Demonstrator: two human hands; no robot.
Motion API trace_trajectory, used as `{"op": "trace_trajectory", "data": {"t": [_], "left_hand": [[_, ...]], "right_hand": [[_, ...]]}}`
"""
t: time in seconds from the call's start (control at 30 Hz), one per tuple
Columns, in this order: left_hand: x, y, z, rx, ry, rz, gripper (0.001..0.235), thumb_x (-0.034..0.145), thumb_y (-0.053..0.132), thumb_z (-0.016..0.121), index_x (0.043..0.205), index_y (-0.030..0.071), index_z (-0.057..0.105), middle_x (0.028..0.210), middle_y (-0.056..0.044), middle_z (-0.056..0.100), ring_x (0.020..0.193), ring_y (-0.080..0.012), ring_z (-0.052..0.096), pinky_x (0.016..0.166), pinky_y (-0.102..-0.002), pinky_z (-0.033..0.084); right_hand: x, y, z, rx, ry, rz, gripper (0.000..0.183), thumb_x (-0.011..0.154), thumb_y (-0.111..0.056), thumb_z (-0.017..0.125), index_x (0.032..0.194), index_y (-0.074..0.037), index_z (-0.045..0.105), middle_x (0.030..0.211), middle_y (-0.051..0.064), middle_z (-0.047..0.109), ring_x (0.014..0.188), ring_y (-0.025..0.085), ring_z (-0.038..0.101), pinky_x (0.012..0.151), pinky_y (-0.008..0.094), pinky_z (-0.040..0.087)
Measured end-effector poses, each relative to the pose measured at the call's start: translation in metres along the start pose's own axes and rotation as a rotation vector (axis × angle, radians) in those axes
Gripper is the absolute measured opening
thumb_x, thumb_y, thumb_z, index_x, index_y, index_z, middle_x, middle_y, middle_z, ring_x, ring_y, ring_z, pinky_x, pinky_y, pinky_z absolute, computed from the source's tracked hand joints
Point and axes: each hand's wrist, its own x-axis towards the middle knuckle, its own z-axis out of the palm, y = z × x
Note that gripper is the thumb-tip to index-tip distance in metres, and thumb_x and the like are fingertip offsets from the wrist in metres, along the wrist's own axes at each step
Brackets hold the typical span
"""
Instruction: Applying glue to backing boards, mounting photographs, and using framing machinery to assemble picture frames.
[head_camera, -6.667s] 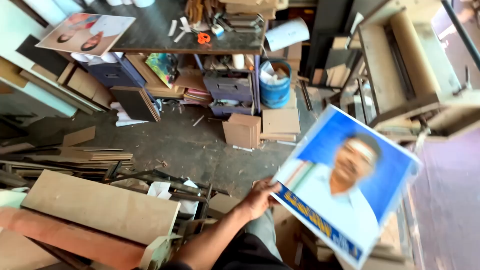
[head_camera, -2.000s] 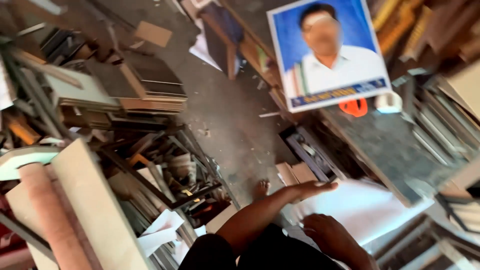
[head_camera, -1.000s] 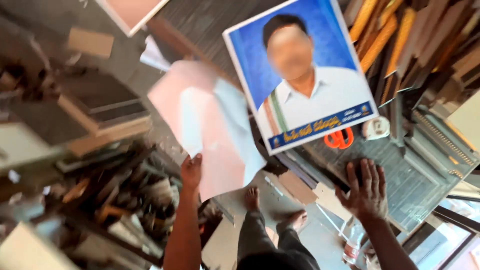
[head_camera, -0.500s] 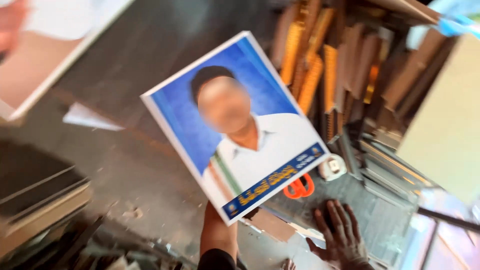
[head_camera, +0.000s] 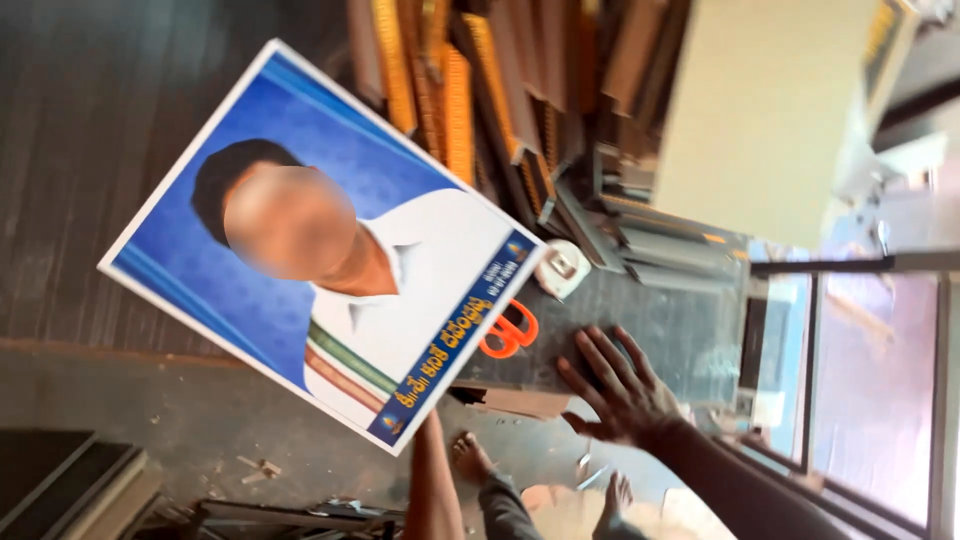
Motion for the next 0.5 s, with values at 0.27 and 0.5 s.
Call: {"op": "trace_trajectory", "data": {"t": [0.27, 0.5], "left_hand": [[-0.142, 0.266, -0.171, -0.281, -0.299, 0.410, 0.018, 0.096, 0.016, 0.063, 0.107, 0.007, 0.074, 0.102, -0.010, 0.079, 0.095, -0.0297, 0.076, 0.083, -0.043, 0.058], [-0.174, 0.475, -0.194, -0.334, -0.429, 1.097, 0.020, 0.097, 0.013, 0.070, 0.115, 0.007, 0.071, 0.096, -0.009, 0.073, 0.089, -0.0275, 0.071, 0.079, -0.040, 0.054]], "right_hand": [[-0.008, 0.004, -0.002, 0.008, 0.000, -0.005, 0.085, 0.085, -0.055, 0.068, 0.153, -0.011, 0.043, 0.156, 0.027, 0.039, 0.145, 0.042, 0.038, 0.118, 0.063, 0.026], [-0.010, -0.024, 0.056, -1.228, -0.648, 0.388, 0.067, 0.096, -0.051, 0.054, 0.153, -0.015, 0.046, 0.145, 0.017, 0.049, 0.136, 0.032, 0.048, 0.118, 0.048, 0.032]]}}
